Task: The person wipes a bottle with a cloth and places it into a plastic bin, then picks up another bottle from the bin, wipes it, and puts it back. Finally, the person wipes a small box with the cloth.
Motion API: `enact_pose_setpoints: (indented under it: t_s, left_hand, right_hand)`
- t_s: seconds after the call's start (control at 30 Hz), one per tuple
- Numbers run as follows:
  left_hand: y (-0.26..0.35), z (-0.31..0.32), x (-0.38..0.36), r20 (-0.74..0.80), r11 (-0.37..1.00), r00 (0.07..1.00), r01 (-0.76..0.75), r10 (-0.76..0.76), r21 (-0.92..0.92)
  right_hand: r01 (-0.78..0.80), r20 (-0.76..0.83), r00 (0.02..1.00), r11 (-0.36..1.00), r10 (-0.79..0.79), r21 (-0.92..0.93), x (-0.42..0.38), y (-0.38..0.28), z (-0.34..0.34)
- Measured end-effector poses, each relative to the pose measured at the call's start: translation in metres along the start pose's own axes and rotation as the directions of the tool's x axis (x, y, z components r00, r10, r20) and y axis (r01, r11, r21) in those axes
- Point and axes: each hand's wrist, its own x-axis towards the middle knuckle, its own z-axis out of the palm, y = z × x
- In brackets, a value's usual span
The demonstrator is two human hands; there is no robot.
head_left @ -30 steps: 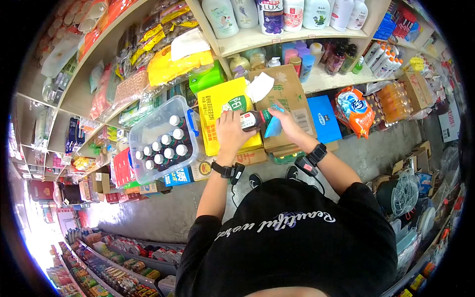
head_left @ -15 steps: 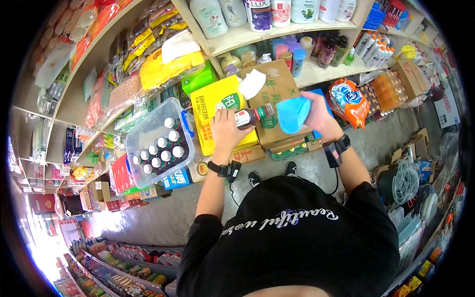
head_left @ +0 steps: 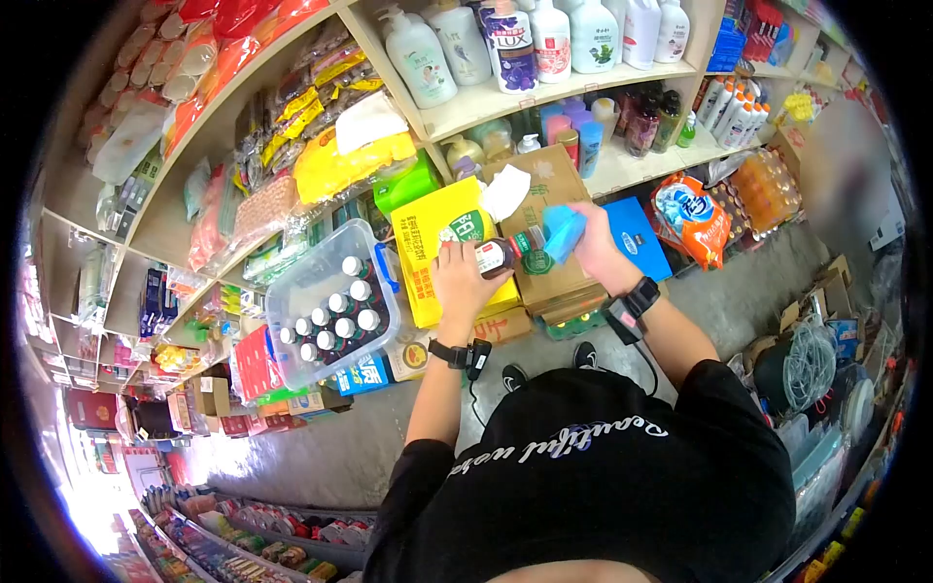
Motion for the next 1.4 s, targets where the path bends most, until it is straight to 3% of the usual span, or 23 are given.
enact_pose_setpoints:
  t_s: [0.03,0.07,0.1,0.13,0.17,0.27,0.37,0.5,0.53,0.57,0.63,0.67,0.73,0.8,0.87,0.9,0.93,1.0,1.07,1.4]
  left_hand:
    - [0.001,-0.002,-0.001,0.006,1.0,1.0,0.005,-0.005,0.008]
    - [0.001,-0.001,-0.001,0.005,1.0,1.0,0.0,0.0,0.002]
    - [0.0,-0.001,-0.001,0.001,1.0,1.0,0.002,-0.002,0.002]
    - [0.0,0.0,-0.001,-0.001,1.0,1.0,0.004,-0.004,-0.001]
    - [0.001,0.002,-0.002,-0.002,1.0,1.0,0.007,-0.007,-0.005]
    - [-0.003,0.009,-0.005,-0.001,1.0,1.0,0.006,-0.006,0.005]
    - [-0.003,0.007,-0.003,0.016,1.0,1.0,0.013,-0.013,-0.002]
    - [-0.003,0.003,-0.004,0.065,0.999,0.997,0.042,-0.042,-0.004]
    - [-0.002,0.001,-0.004,0.115,0.996,0.99,0.085,-0.088,0.027]
    - [-0.001,0.001,-0.003,0.086,0.996,0.992,0.089,-0.089,0.003]
    - [-0.001,0.007,-0.007,0.048,0.995,0.994,0.097,-0.095,-0.038]
    - [-0.005,0.011,-0.007,0.034,0.995,0.996,0.086,-0.084,-0.052]
    - [-0.007,0.013,-0.007,0.031,0.993,0.996,0.091,-0.089,-0.071]
    - [-0.006,0.013,-0.009,0.033,0.995,0.995,0.095,-0.093,-0.044]
    - [-0.004,0.01,-0.008,0.047,0.992,0.993,0.107,-0.104,-0.069]
    - [-0.005,0.01,-0.007,0.033,0.993,0.995,0.098,-0.096,-0.067]
    - [-0.005,0.009,-0.007,0.021,0.994,0.996,0.087,-0.086,-0.069]
    - [-0.007,0.012,-0.009,0.025,0.993,0.996,0.083,-0.081,-0.079]
    - [-0.006,0.017,-0.01,0.048,0.99,0.994,0.102,-0.097,-0.095]
    - [-0.003,0.015,-0.01,-0.011,0.993,0.996,0.089,-0.09,-0.081]
  right_hand:
    - [0.113,0.002,0.993,0.986,-0.114,-0.12,-0.01,-0.005,0.025]
    - [0.298,0.102,0.954,0.925,-0.281,-0.234,-0.028,-0.01,0.043]
    - [0.497,0.296,0.868,0.725,-0.4,-0.478,-0.029,-0.007,0.055]
    - [0.658,0.502,0.751,0.422,-0.429,-0.624,-0.029,-0.005,0.064]
    - [0.757,0.691,0.623,0.063,-0.365,-0.65,-0.031,-0.004,0.066]
    - [0.765,0.836,0.541,-0.469,0.097,-0.44,-0.027,0.021,0.049]
    - [0.723,0.784,0.6,-0.528,0.161,-0.445,-0.038,0.018,0.059]
    - [0.805,0.859,0.509,-0.384,0.056,-0.452,-0.033,0.003,0.053]
    - [0.834,0.872,0.486,-0.327,0.053,-0.445,-0.046,-0.017,0.061]
    - [0.822,0.832,0.551,-0.21,0.062,-0.529,-0.066,-0.04,0.072]
    - [0.75,0.763,0.642,0.145,0.073,-0.645,-0.126,-0.089,0.099]
    - [0.767,0.786,0.618,0.197,0.031,-0.61,-0.155,-0.112,0.11]
    - [0.95,0.933,0.311,0.046,-0.182,-0.307,-0.213,-0.158,0.121]
    - [0.983,0.904,-0.089,-0.185,-0.418,0.011,-0.253,-0.188,0.112]
    - [0.931,0.521,-0.351,-0.23,-0.778,0.284,-0.283,-0.197,0.081]
    - [0.875,0.245,-0.407,-0.299,-0.88,0.381,-0.292,-0.204,0.081]
    - [0.873,0.194,-0.393,-0.299,-0.899,0.386,-0.293,-0.201,0.078]
    - [0.959,0.401,-0.231,-0.139,-0.886,0.245,-0.282,-0.19,0.076]
    - [0.99,0.484,-0.114,-0.057,-0.868,0.131,-0.27,-0.177,0.071]
    - [0.996,0.552,0.086,0.084,-0.83,-0.03,-0.244,-0.152,0.055]
